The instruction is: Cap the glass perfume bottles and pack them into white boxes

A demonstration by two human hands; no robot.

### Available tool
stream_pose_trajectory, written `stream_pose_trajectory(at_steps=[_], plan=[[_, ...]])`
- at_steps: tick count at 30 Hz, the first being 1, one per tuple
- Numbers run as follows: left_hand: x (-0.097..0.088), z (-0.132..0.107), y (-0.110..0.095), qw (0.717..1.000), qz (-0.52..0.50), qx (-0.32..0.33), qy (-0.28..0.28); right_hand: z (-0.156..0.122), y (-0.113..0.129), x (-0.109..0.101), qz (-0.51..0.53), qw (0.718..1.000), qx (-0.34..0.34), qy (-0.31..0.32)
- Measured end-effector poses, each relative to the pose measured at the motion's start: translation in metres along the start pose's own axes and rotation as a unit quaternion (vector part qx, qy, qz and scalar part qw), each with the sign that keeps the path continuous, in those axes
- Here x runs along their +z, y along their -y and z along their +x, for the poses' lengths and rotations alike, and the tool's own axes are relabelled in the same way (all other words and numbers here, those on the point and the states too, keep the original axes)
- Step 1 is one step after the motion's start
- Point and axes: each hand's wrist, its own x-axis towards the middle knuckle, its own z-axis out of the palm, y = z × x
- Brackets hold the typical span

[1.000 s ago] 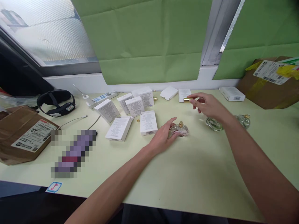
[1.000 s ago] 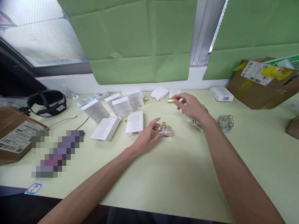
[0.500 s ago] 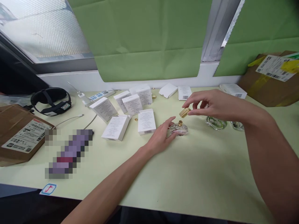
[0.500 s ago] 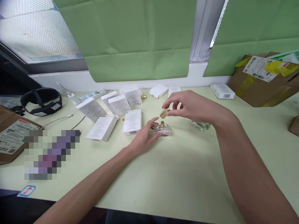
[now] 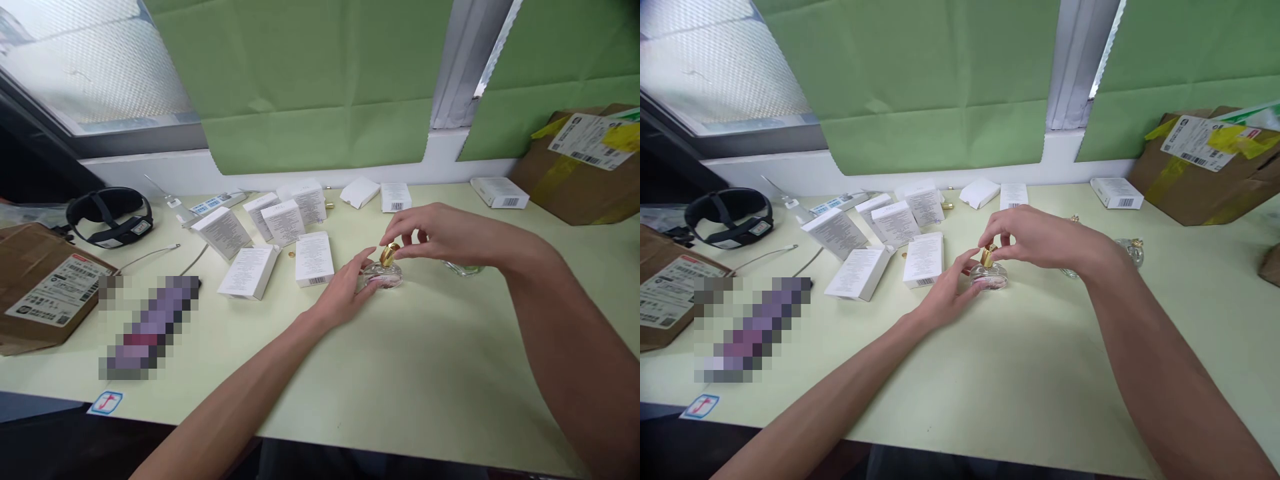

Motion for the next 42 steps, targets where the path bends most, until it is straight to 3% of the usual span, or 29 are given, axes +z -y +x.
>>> stream_pose_trajectory(at_steps=[9,14,17,20,32,42], plan=[[0.0,-0.001,0.002,1.0,0.006,0.026,-0.01,0.003,0.007,0.005,-0.002,1.0,0.014,0.017],[0.001,0.0,0.004,0.994,0.02,0.101,-0.029,-0.004,0.005,-0.001,0.005,0.998,0.053,-0.03],[0.0,0.0,0.003,0.99,0.028,0.134,-0.021,-0.003,0.003,-0.001,0.007,0.997,0.078,-0.011],[-0.001,0.0,0.002,0.992,0.039,0.117,-0.015,-0.001,0.001,0.001,0.02,0.997,0.075,0.026],[-0.001,0.0,0.002,0.993,0.036,0.108,-0.008,0.003,0.007,-0.001,0.039,0.995,0.062,0.072],[-0.001,0.0,0.002,0.994,0.017,0.107,-0.013,0.007,0.008,0.004,0.047,0.993,0.078,0.07]])
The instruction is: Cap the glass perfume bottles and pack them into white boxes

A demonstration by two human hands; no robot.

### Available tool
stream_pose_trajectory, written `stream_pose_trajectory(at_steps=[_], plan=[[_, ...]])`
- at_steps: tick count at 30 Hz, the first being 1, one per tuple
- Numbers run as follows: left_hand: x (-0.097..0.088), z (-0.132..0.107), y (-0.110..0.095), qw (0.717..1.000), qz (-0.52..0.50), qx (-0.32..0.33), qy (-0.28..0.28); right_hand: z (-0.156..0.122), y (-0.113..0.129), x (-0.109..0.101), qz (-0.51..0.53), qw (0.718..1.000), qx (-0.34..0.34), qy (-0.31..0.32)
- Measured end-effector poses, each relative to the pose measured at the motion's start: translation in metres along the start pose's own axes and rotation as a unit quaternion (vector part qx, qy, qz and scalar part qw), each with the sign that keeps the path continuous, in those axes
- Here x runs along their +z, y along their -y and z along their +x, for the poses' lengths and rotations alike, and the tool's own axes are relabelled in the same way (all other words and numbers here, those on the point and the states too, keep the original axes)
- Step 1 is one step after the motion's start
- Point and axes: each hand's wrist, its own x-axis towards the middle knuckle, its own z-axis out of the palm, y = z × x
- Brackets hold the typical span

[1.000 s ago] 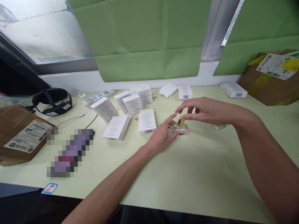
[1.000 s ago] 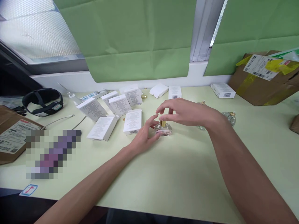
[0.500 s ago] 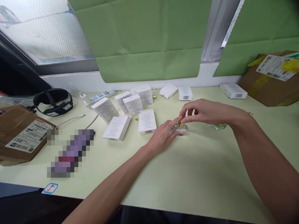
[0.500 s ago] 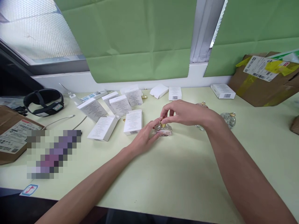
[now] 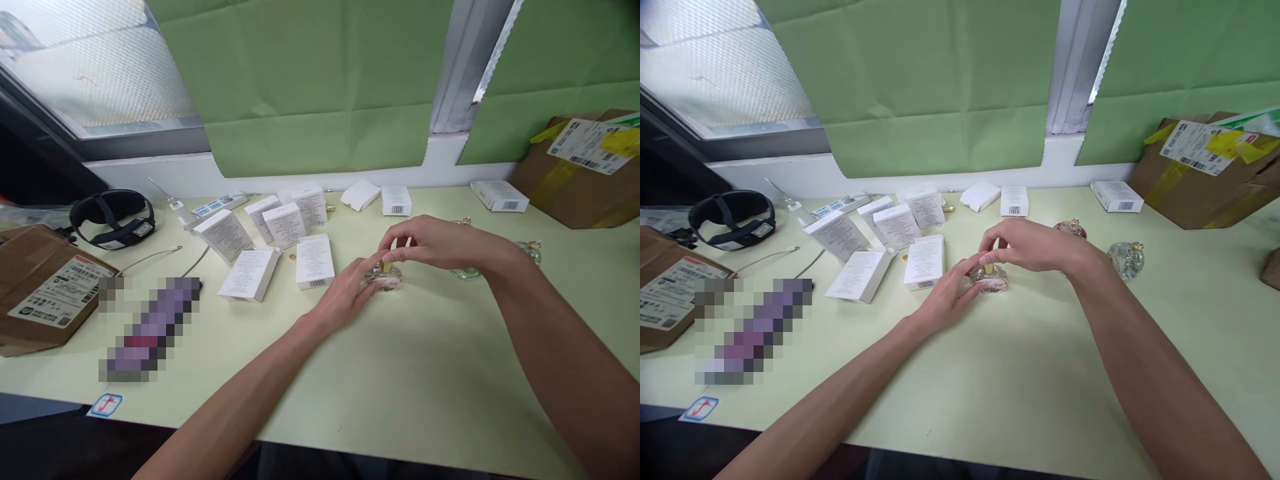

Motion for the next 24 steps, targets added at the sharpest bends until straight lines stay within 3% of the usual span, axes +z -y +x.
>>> stream_pose_trajectory(at_steps=[10,15,17,19,22,24], plan=[[0.0,0.001,-0.002,1.0,0.01,-0.013,0.004,0.005,-0.006,0.002,0.005,0.999,0.031,0.017],[-0.005,0.003,-0.01,0.997,0.074,-0.012,0.012,-0.001,-0.007,-0.003,0.019,0.999,0.022,0.031],[-0.012,0.005,-0.012,0.993,0.117,0.006,-0.033,-0.004,-0.008,-0.004,0.029,0.999,0.015,0.039],[-0.024,0.009,-0.008,0.979,0.158,-0.004,-0.129,-0.005,-0.008,-0.004,0.038,0.998,0.013,0.041],[-0.047,0.013,0.01,0.934,0.227,-0.11,-0.253,0.0,-0.009,0.003,0.033,0.998,0.015,0.051],[-0.061,0.013,0.027,0.909,0.264,-0.216,-0.241,0.006,-0.009,0.01,0.015,0.997,0.023,0.071]])
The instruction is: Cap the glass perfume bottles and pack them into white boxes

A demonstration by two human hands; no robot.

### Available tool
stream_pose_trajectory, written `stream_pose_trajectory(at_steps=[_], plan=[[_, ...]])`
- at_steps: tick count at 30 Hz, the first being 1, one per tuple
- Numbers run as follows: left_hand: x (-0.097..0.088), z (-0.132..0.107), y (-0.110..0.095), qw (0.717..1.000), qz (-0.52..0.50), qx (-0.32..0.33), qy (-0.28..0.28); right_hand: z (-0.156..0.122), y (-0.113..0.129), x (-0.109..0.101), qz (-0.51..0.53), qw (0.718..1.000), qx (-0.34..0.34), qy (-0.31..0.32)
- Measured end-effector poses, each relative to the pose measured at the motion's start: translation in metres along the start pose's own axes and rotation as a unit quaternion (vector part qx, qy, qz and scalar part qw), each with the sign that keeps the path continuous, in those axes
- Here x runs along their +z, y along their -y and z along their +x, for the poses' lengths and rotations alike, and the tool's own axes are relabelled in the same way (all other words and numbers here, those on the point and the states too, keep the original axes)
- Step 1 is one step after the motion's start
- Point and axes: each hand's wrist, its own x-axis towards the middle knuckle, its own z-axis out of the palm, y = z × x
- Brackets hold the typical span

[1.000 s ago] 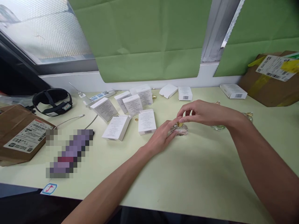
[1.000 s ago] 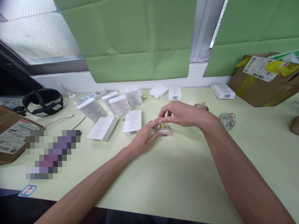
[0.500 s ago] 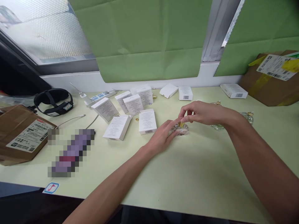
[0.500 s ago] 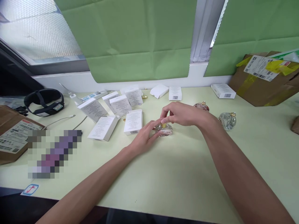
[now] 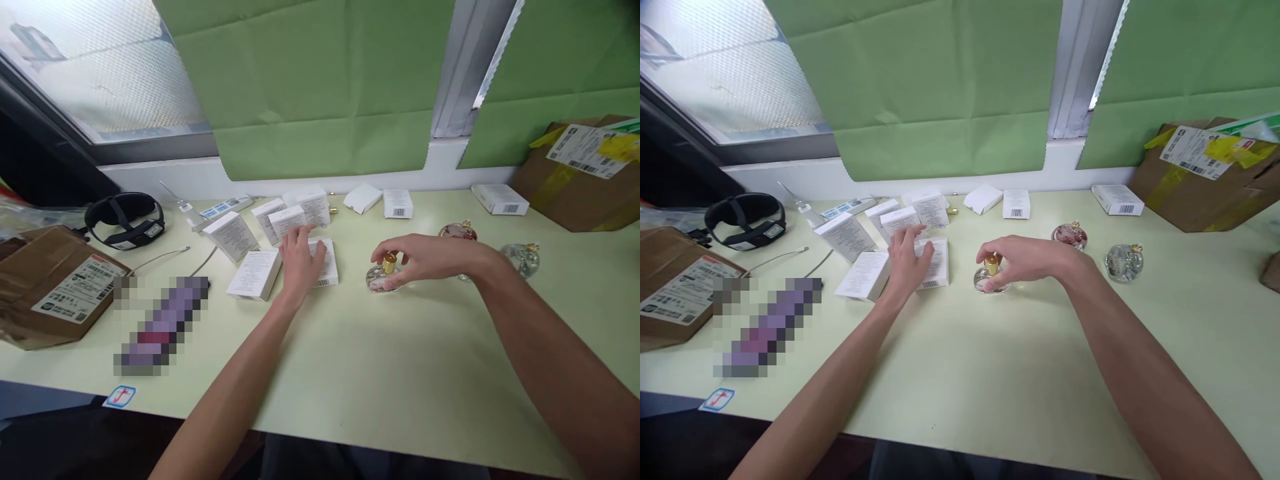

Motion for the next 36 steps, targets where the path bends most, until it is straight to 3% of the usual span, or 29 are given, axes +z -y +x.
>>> stream_pose_trajectory(at_steps=[2,4,11,17,19,21,23,25,28,31,36], plan=[[0.001,0.008,0.017,0.995,0.038,-0.059,0.067,0.006,-0.002,0.005,-0.019,1.0,0.016,0.016],[0.003,0.011,0.029,0.991,0.044,-0.073,0.106,0.01,-0.004,0.008,-0.03,0.999,0.031,0.019],[0.003,0.008,0.035,0.984,0.012,-0.072,0.16,0.012,-0.003,0.009,-0.032,0.999,0.02,0.006],[-0.002,0.006,0.031,0.98,-0.034,-0.094,0.172,0.01,-0.01,0.004,-0.046,0.999,0.009,-0.007],[-0.004,0.006,0.023,0.986,-0.064,-0.066,0.14,0.004,-0.015,-0.004,-0.038,0.999,0.017,-0.02],[-0.005,0.004,0.012,0.993,-0.089,-0.018,0.072,-0.007,-0.017,-0.015,-0.023,0.998,0.025,-0.056],[-0.004,0.001,0.002,0.993,-0.109,0.039,0.008,-0.022,-0.015,-0.025,-0.001,0.993,0.022,-0.117],[-0.003,-0.003,-0.006,0.988,-0.124,0.093,-0.021,-0.037,-0.008,-0.032,0.03,0.981,0.004,-0.19],[0.001,-0.011,-0.015,0.974,-0.143,0.172,-0.027,-0.051,0.006,-0.033,0.107,0.952,-0.046,-0.283],[0.005,-0.02,-0.023,0.96,-0.173,0.22,-0.016,-0.052,0.018,-0.027,0.152,0.924,-0.104,-0.334],[0.01,-0.028,-0.033,0.945,-0.246,0.213,0.019,-0.043,0.029,-0.021,0.12,0.929,-0.174,-0.304]])
